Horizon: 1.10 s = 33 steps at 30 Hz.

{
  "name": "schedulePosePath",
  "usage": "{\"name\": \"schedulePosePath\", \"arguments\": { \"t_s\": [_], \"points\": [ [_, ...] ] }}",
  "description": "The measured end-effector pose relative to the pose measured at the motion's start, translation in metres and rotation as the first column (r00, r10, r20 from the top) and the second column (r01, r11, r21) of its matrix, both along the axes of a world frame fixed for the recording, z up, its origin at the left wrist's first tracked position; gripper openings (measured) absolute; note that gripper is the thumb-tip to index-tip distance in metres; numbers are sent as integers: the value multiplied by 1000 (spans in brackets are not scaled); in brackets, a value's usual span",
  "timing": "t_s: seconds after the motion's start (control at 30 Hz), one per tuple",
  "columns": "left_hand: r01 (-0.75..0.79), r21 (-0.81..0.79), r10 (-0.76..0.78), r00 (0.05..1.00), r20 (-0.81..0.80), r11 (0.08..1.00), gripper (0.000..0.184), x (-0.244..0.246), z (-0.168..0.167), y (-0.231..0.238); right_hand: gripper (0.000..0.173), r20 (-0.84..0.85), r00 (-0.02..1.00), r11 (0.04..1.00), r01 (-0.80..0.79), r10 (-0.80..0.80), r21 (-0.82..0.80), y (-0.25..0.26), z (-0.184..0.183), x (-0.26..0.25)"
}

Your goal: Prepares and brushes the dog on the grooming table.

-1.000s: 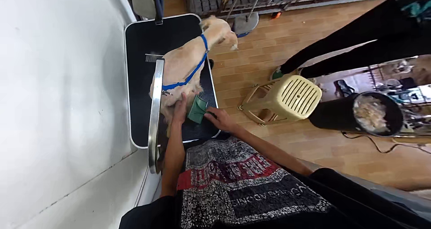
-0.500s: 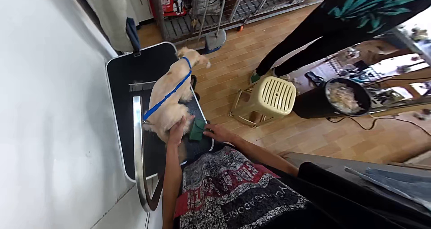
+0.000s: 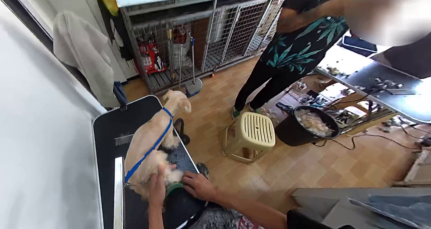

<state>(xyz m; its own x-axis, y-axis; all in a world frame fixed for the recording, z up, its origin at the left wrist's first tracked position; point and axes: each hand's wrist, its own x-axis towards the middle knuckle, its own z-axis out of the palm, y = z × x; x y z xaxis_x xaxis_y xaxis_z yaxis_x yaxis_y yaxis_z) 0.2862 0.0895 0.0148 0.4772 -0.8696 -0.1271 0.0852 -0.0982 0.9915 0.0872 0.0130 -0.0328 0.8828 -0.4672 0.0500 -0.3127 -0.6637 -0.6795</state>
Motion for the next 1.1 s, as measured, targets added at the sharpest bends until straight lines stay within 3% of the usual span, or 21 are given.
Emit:
{"name": "schedulePosePath", "arguments": {
  "t_s": [0.13, 0.2, 0.27, 0.33, 0.4, 0.5, 0.6, 0.7, 0.77, 0.87, 0.9, 1.0, 1.1],
  "points": [
    [-126, -31, 128, 990, 65, 992, 51, -6, 2, 4, 29, -77, 935, 924, 353, -345, 149, -28, -12, -39],
    [-172, -91, 174, 985, 8, 981, 52, -9, -2, 5, 36, -159, 846, 775, 531, -509, 342, -47, -27, -70],
    [-208, -117, 198, 976, -94, 971, 50, -14, -8, 7, 33, -158, 832, 631, 514, -532, 580, -68, -23, -91],
    [-264, -151, 225, 945, -235, 953, 52, -19, -14, 10, 39, -33, 898, 516, 283, -440, 809, -75, -3, -88],
    [-357, -136, 300, 898, -321, 924, 51, -24, -17, 7, 42, 111, 951, 474, 40, -287, 880, -75, 17, -61],
    [-425, -156, 325, 841, -433, 892, 62, -29, -12, -3, 45, 186, 982, 635, -163, 31, 755, -72, 17, -16],
    [-391, -262, 234, 847, -477, 882, 86, -28, -2, -15, 45, -43, 967, 764, -169, 249, 623, -78, -4, -16],
    [-421, -203, 260, 805, -534, 884, 91, -22, -14, -14, 43, -255, 913, 767, -89, 317, 635, -96, -50, -48],
    [-381, -165, 257, 829, -496, 910, 88, -19, -19, -12, 41, -281, 922, 650, 43, 268, 759, -104, -59, -57],
    [-333, -199, 219, 871, -440, 922, 81, -17, -15, -13, 39, -237, 968, 242, 212, 82, 947, -109, -36, -25],
    [-330, -205, 227, 886, -404, 921, 80, -18, -15, -16, 39, -233, 970, 166, 218, 74, 962, -112, -24, -7],
    [-393, -227, 307, 891, -335, 891, 78, -23, -20, -26, 39, -150, 946, 143, 113, 287, 983, -120, -3, 27],
    [-440, -105, 411, 885, -217, 892, 73, -29, -13, -31, 39, -4, 865, 112, -60, 502, 992, -138, 0, 13]
  ]
}}
